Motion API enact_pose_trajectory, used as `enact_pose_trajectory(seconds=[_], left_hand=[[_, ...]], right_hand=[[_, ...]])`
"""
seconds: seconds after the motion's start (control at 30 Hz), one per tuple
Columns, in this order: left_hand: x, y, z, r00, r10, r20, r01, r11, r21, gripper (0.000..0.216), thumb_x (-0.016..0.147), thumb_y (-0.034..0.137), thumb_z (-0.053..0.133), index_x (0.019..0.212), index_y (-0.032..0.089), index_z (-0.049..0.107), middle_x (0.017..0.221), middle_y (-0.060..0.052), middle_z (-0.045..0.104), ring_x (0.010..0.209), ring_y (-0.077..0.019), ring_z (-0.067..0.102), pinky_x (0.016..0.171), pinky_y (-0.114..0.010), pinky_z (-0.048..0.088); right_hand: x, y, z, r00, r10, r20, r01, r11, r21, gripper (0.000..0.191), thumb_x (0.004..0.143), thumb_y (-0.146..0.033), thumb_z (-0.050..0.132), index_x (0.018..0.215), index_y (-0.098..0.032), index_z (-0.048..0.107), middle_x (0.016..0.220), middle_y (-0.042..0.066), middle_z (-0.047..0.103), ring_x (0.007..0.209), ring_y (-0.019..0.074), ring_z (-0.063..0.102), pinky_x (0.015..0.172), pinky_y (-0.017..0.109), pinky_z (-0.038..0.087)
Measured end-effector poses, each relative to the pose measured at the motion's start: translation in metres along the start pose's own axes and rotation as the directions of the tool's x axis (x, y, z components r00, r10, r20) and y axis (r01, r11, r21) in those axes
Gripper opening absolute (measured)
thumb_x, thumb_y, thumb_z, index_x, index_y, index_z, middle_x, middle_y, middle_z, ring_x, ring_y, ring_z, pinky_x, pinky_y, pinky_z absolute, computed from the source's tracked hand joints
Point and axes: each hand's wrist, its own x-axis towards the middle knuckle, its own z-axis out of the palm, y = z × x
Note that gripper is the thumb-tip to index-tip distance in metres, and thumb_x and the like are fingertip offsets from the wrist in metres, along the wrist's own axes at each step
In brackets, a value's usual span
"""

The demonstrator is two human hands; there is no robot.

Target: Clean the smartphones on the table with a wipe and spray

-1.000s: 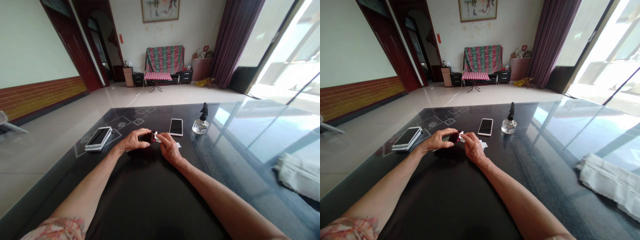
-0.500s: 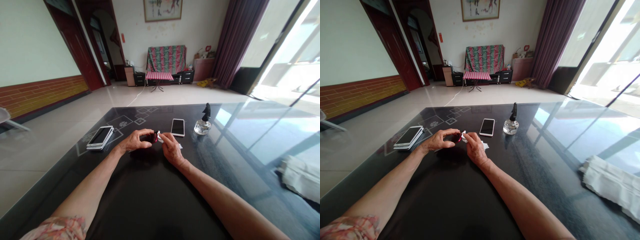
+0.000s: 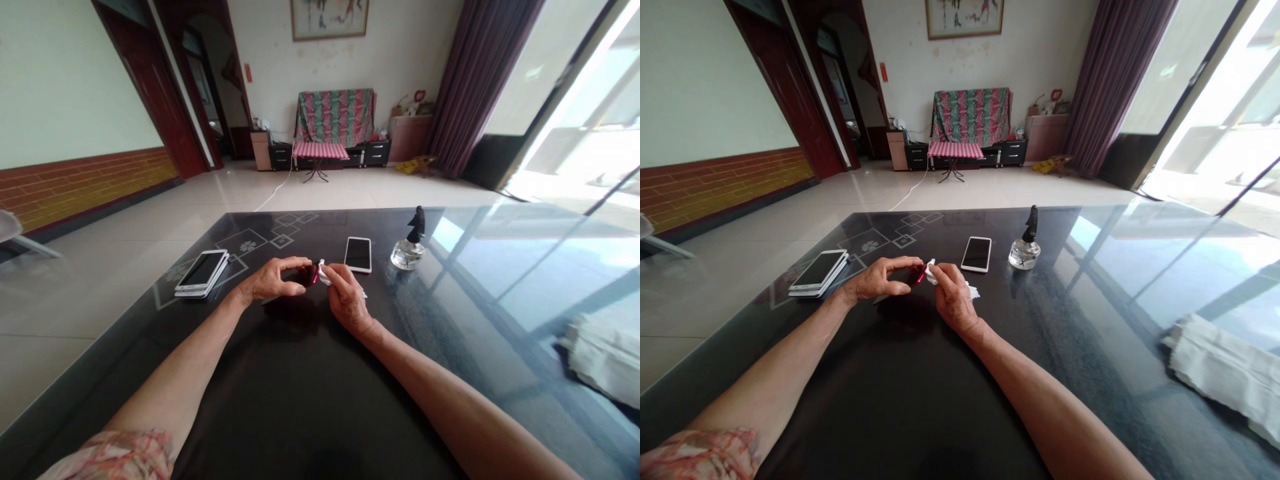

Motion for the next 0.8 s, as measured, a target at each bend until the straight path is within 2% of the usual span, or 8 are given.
enact_pose_trajectory(seconds=[0.2, 0.43, 0.6, 0.8], left_hand=[[-0.001, -0.003, -0.004, 1.000, -0.006, -0.030, 0.005, 1.000, -0.028, 0.061, 0.068, 0.025, 0.075, 0.127, 0.017, 0.061, 0.133, -0.009, 0.061, 0.127, -0.0308, 0.052, 0.111, -0.044, 0.037], [0.000, 0.000, 0.000, 1.000, 0.002, 0.008, -0.002, 0.999, -0.048, 0.062, 0.068, 0.026, 0.076, 0.128, 0.019, 0.061, 0.131, -0.008, 0.062, 0.124, -0.0299, 0.054, 0.111, -0.044, 0.038], [-0.001, -0.001, -0.002, 0.999, -0.036, -0.033, 0.033, 0.995, -0.094, 0.062, 0.066, 0.025, 0.077, 0.126, 0.018, 0.063, 0.131, -0.008, 0.062, 0.125, -0.0304, 0.054, 0.111, -0.044, 0.037], [-0.002, 0.001, -0.004, 0.994, -0.102, -0.034, 0.092, 0.971, -0.219, 0.062, 0.066, 0.024, 0.075, 0.126, 0.016, 0.062, 0.126, -0.009, 0.065, 0.123, -0.0305, 0.056, 0.109, -0.045, 0.039]], right_hand=[[0.001, -0.008, -0.004, 0.991, -0.120, 0.058, 0.121, 0.992, -0.024, 0.048, 0.087, -0.005, 0.040, 0.129, -0.023, 0.056, 0.110, 0.010, 0.059, 0.099, 0.0203, 0.057, 0.086, 0.036, 0.051], [0.002, -0.001, -0.006, 0.999, -0.038, 0.027, 0.039, 0.998, -0.053, 0.047, 0.088, -0.004, 0.037, 0.128, -0.023, 0.056, 0.108, 0.010, 0.059, 0.099, 0.0195, 0.057, 0.085, 0.035, 0.051], [0.003, -0.007, -0.007, 0.990, -0.120, 0.068, 0.123, 0.991, -0.043, 0.044, 0.087, -0.006, 0.041, 0.125, -0.022, 0.058, 0.110, 0.010, 0.060, 0.100, 0.0202, 0.057, 0.088, 0.036, 0.050], [0.006, 0.003, -0.006, 0.991, 0.082, -0.106, -0.083, 0.997, -0.004, 0.041, 0.087, -0.005, 0.040, 0.118, -0.022, 0.062, 0.104, 0.008, 0.060, 0.095, 0.0170, 0.060, 0.083, 0.030, 0.051]])
